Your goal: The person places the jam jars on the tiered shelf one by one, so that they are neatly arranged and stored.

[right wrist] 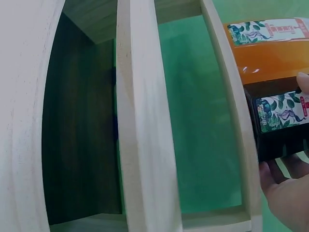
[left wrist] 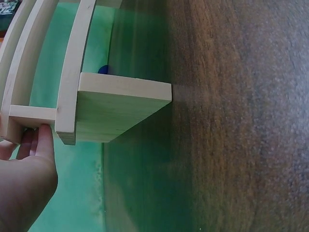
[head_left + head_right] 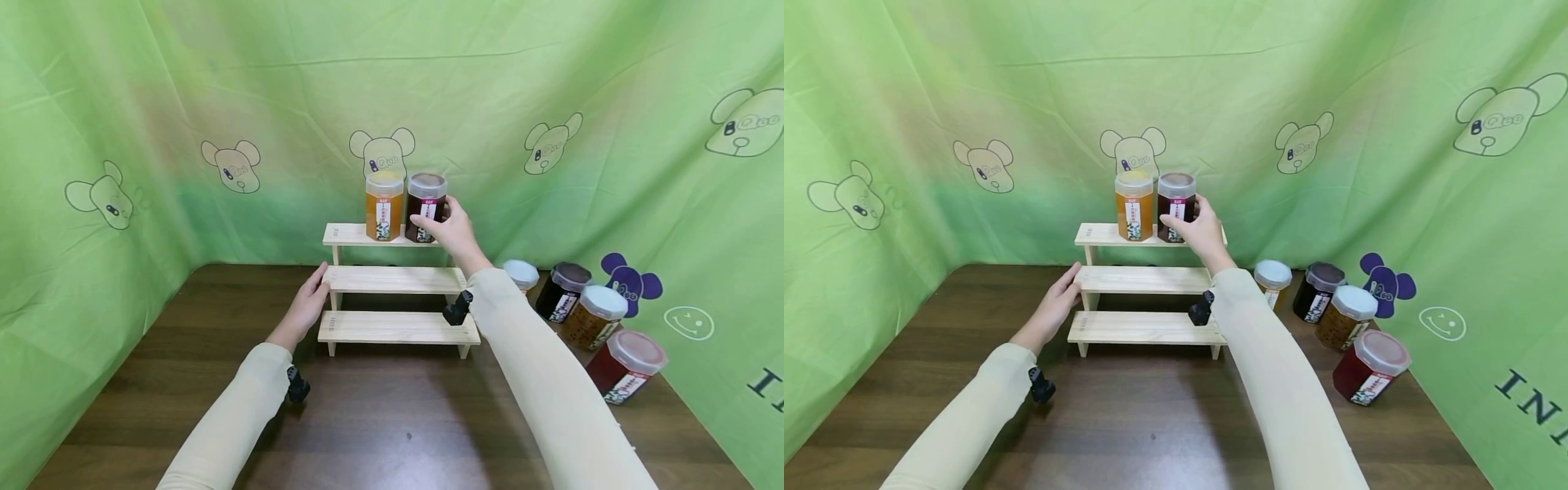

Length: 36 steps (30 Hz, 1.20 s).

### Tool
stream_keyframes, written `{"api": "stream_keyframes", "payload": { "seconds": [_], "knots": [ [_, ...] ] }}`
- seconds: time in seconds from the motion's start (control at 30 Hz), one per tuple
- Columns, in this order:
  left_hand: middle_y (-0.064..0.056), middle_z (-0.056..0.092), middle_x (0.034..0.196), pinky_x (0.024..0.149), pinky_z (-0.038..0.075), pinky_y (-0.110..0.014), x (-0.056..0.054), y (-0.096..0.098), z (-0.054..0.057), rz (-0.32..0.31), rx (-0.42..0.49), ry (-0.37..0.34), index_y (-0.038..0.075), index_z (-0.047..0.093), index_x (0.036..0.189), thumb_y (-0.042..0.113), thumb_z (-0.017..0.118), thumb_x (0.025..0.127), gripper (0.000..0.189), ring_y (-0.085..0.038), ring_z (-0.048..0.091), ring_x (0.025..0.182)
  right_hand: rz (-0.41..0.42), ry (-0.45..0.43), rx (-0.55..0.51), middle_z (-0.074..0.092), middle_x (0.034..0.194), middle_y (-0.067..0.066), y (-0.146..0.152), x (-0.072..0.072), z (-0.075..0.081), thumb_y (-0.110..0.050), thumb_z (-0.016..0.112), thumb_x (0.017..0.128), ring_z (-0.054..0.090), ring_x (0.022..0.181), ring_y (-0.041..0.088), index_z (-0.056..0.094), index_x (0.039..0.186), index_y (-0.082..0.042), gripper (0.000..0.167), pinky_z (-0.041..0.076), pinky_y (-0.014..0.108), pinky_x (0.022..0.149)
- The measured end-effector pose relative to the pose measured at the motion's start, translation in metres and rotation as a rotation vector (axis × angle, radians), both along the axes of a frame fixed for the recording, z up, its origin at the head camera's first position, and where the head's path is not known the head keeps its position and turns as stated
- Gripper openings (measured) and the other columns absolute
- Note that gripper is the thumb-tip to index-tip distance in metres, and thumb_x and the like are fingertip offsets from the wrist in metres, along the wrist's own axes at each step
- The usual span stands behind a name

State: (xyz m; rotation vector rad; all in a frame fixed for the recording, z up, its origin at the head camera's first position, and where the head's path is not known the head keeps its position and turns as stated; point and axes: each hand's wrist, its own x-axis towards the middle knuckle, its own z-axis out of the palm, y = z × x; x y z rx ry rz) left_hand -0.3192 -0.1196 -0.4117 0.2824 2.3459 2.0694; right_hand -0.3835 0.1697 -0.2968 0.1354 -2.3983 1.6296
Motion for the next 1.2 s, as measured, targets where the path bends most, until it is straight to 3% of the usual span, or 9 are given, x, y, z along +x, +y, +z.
{"api": "stream_keyframes", "payload": {
  "seconds": [0.3,0.37,0.53,0.6,1.2],
  "knots": [
    [-0.009,0.018,0.165,0.118,0.028,-0.043,-0.002,-0.002,0.0,0.01,-0.022,0.001,0.01,0.019,0.161,0.017,0.036,0.11,0.054,-0.024,0.021,0.149,0.052,-0.013,-0.036,0.042,0.152,0.015,0.003,-0.002,-0.005,-0.04,0.081,0.085,0.042,0.137,0.029,0.028,0.157,-0.01,0.095,0.035,0.045,0.114],
    [-0.012,0.017,0.165,0.118,0.027,-0.044,0.004,0.0,0.009,0.006,-0.032,-0.001,0.007,0.019,0.161,0.014,0.036,0.11,0.054,-0.027,0.02,0.149,0.058,-0.021,-0.033,0.04,0.154,0.015,0.004,-0.001,-0.004,-0.041,0.08,0.085,0.039,0.139,0.029,0.025,0.158,-0.01,0.097,0.034,0.046,0.115],
    [-0.013,0.017,0.165,0.118,0.027,-0.045,0.006,0.001,0.01,0.012,-0.046,0.004,0.007,0.019,0.161,0.014,0.035,0.11,0.054,-0.028,0.02,0.149,0.078,-0.035,-0.024,0.037,0.156,0.014,0.006,0.001,-0.004,-0.042,0.079,0.086,0.037,0.141,0.03,0.022,0.16,-0.013,0.098,0.032,0.048,0.116],
    [-0.01,0.018,0.165,0.118,0.027,-0.043,0.0,0.0,0.002,0.018,-0.039,0.009,0.009,0.02,0.161,0.016,0.036,0.11,0.054,-0.025,0.02,0.149,0.082,-0.034,-0.021,0.038,0.156,0.013,0.007,0.0,-0.005,-0.043,0.079,0.086,0.038,0.14,0.029,0.022,0.16,-0.013,0.098,0.032,0.048,0.115],
    [-0.007,0.017,0.166,0.119,0.025,-0.041,-0.001,-0.001,-0.001,0.017,-0.045,0.002,0.012,0.018,0.162,0.019,0.035,0.11,0.055,-0.022,0.017,0.15,0.039,-0.004,0.029,0.043,0.152,0.013,0.007,-0.001,-0.01,-0.053,0.078,0.083,0.041,0.138,0.029,0.026,0.159,-0.015,0.1,0.036,0.047,0.113]
  ]
}}
